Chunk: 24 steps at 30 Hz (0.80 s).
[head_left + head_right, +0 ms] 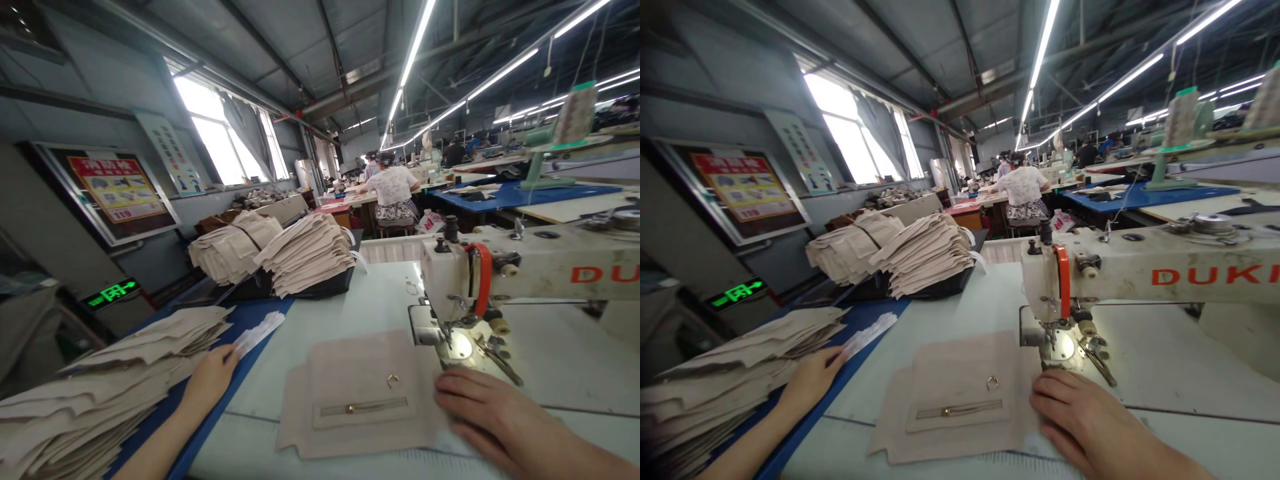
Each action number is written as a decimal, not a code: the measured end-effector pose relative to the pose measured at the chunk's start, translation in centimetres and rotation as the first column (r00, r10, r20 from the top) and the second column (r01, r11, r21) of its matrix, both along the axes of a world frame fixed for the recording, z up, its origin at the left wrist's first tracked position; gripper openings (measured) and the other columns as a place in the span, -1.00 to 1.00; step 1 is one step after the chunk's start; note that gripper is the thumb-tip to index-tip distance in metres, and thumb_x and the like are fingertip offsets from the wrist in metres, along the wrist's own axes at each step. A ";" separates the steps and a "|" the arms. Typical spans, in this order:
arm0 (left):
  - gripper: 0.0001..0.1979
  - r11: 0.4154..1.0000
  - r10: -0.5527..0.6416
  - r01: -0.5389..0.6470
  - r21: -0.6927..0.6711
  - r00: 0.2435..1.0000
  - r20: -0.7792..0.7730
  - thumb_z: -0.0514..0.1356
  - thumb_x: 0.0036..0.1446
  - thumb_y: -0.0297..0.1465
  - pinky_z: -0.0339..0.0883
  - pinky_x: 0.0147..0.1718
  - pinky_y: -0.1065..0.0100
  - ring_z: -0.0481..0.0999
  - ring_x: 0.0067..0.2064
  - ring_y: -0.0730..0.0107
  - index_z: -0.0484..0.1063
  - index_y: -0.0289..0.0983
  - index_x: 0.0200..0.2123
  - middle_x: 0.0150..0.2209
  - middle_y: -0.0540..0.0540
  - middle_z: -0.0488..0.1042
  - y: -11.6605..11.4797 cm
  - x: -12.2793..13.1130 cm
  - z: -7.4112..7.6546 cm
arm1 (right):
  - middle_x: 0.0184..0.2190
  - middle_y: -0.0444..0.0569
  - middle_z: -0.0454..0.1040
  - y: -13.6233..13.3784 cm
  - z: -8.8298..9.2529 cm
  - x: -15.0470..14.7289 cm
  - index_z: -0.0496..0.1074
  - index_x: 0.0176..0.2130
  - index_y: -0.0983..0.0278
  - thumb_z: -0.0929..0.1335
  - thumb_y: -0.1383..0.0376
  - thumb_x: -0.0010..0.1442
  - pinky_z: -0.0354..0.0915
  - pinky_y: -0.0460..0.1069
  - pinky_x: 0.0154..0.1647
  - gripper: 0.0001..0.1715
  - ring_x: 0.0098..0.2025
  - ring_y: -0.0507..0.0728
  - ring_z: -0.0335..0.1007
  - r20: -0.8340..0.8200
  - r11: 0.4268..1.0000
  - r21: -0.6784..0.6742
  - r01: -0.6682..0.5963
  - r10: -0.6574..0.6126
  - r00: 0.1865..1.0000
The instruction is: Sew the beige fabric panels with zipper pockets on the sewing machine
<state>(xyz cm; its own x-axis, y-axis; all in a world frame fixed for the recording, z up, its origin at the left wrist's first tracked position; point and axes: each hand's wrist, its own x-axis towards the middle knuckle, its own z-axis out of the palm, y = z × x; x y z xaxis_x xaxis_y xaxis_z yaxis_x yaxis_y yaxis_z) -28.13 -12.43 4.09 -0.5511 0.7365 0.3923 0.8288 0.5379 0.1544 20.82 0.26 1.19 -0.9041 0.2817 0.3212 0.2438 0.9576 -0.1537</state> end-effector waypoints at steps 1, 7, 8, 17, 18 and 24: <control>-0.69 1.000 0.010 -0.009 -0.007 1.000 0.010 0.08 0.10 -0.28 0.49 -0.16 0.22 0.65 -0.14 0.01 0.61 -0.26 -0.32 -0.25 -0.22 0.66 -0.3 -0.2 -0.3 | 0.00 0.04 0.57 0.1 -0.1 0.0 0.54 0.03 0.22 0.31 0.26 0.35 0.43 0.05 0.11 -0.69 0.07 0.23 0.49 -0.023 1.000 0.013 -0.004 0.004 1.000; -0.62 0.999 0.037 -0.035 -0.024 0.998 0.053 0.03 0.11 -0.25 0.47 -0.15 0.20 0.64 -0.12 -0.01 0.62 -0.28 -0.30 -0.17 -0.25 0.65 -0.9 -0.4 -1.6 | 0.00 -0.03 0.59 0.4 -0.4 0.2 0.53 0.07 0.14 0.37 0.26 0.30 0.43 -0.05 0.09 -0.65 0.04 0.16 0.53 -0.113 0.997 0.077 -0.012 0.021 0.993; -0.61 0.999 0.038 -0.037 -0.021 0.998 0.055 0.02 0.11 -0.25 0.48 -0.15 0.19 0.63 -0.12 -0.02 0.62 -0.28 -0.29 -0.16 -0.25 0.65 -0.9 -0.5 -1.6 | -0.01 -0.03 0.59 0.4 -0.4 0.2 0.53 0.07 0.14 0.37 0.25 0.30 0.43 -0.06 0.08 -0.65 0.03 0.16 0.53 -0.112 0.995 0.096 -0.013 0.023 0.993; -0.53 0.999 -0.001 0.000 0.053 1.000 0.016 0.00 0.08 -0.20 0.33 0.12 0.09 0.51 0.09 -0.06 0.58 -0.33 -0.18 -0.04 -0.30 0.60 -1.1 -0.1 -1.4 | -0.06 -0.03 0.62 0.3 -0.1 0.1 0.56 0.03 0.18 0.39 0.26 0.26 0.45 -0.08 0.05 -0.67 -0.03 0.15 0.57 -0.138 0.985 0.171 -0.004 0.028 0.990; -0.53 0.999 -0.016 0.015 0.044 1.000 0.025 0.00 0.08 -0.16 0.37 0.08 0.12 0.54 0.05 -0.04 0.59 -0.31 -0.22 -0.06 -0.28 0.61 -1.0 0.1 -1.5 | -0.06 -0.03 0.62 0.3 -0.1 0.1 0.56 0.02 0.18 0.39 0.27 0.26 0.46 -0.08 0.05 -0.67 -0.03 0.15 0.57 -0.138 0.986 0.169 -0.005 0.029 0.990; -0.60 0.999 -0.044 0.044 0.010 0.997 0.062 0.01 0.09 -0.21 0.44 -0.05 0.25 0.62 -0.08 0.06 0.62 -0.24 -0.30 -0.15 -0.20 0.65 -1.0 0.8 -1.1 | -0.05 -0.02 0.61 0.3 -0.3 0.1 0.57 0.01 0.16 0.38 0.25 0.28 0.46 -0.04 0.06 -0.69 -0.01 0.18 0.57 -0.109 0.993 0.121 -0.002 0.016 0.994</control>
